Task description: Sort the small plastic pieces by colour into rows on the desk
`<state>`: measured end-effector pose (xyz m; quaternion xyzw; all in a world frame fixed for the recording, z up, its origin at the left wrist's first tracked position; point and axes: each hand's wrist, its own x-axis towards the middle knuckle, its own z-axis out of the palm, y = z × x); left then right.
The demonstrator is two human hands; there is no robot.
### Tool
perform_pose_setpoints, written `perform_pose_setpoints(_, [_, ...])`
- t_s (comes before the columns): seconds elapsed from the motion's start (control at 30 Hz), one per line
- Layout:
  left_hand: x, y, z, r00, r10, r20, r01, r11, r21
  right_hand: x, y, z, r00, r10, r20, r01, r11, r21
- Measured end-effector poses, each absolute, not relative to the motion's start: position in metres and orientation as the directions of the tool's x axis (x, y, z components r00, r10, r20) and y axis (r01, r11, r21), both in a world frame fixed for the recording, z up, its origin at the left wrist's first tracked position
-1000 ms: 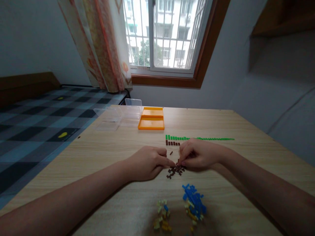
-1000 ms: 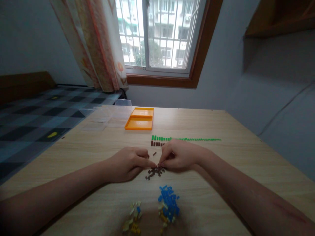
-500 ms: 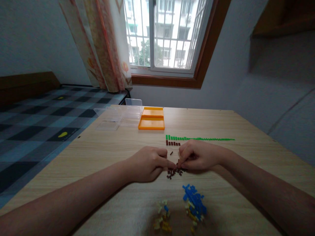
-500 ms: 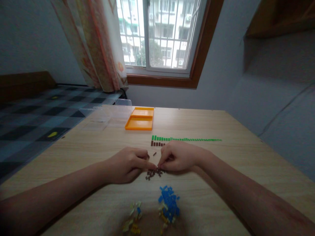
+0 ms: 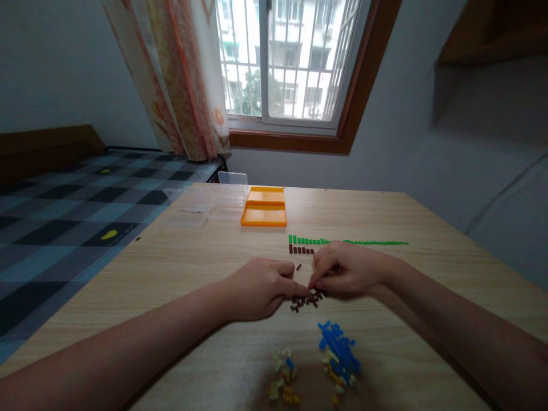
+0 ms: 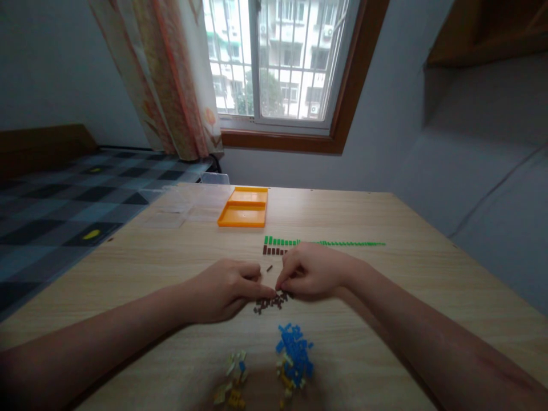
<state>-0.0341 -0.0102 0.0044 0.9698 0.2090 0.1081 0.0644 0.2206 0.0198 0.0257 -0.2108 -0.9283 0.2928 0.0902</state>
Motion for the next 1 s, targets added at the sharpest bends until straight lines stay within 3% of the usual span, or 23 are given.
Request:
perform_pose_setpoints(0.2, [-0.033,-0.010,0.003,0.852,0.489,0.187,0.455,-0.868,0.198,0.228,0.026,0.024,-0.888,0.460,0.004,0.344,0.669,-0.659])
perform_pose_setpoints(0.4, [-0.032,-0.011,0.001,0.811,0.538,0.232,0.493,-0.840,0.225,0.232,0.034,0.017,-0.846,0.516,0.134,0.275,0.638,-0.719])
perform_pose_setpoints(0.5, [-0.032,-0.010,0.001,0.754,0.598,0.270,0.523,-0.797,0.304,0.235,0.038,0.007,-0.774,0.604,0.188,0.267,0.581,-0.769])
perform_pose_setpoints(0.63, [-0.033,-0.006,0.001,0.683,0.651,0.331,0.507,-0.749,0.426,0.236,0.039,-0.005,-0.682,0.718,0.143,0.266,0.424,-0.866])
perform_pose_setpoints(0.8, [-0.033,-0.003,0.001,0.598,0.717,0.359,0.495,-0.683,0.537,0.230,0.036,-0.006,-0.706,0.694,0.141,0.247,0.427,-0.870])
perform_pose_setpoints(1.0, [-0.032,-0.005,0.002,0.545,0.759,0.356,0.558,-0.645,0.522,0.225,0.032,-0.008,-0.670,0.725,0.158,0.237,0.411,-0.880])
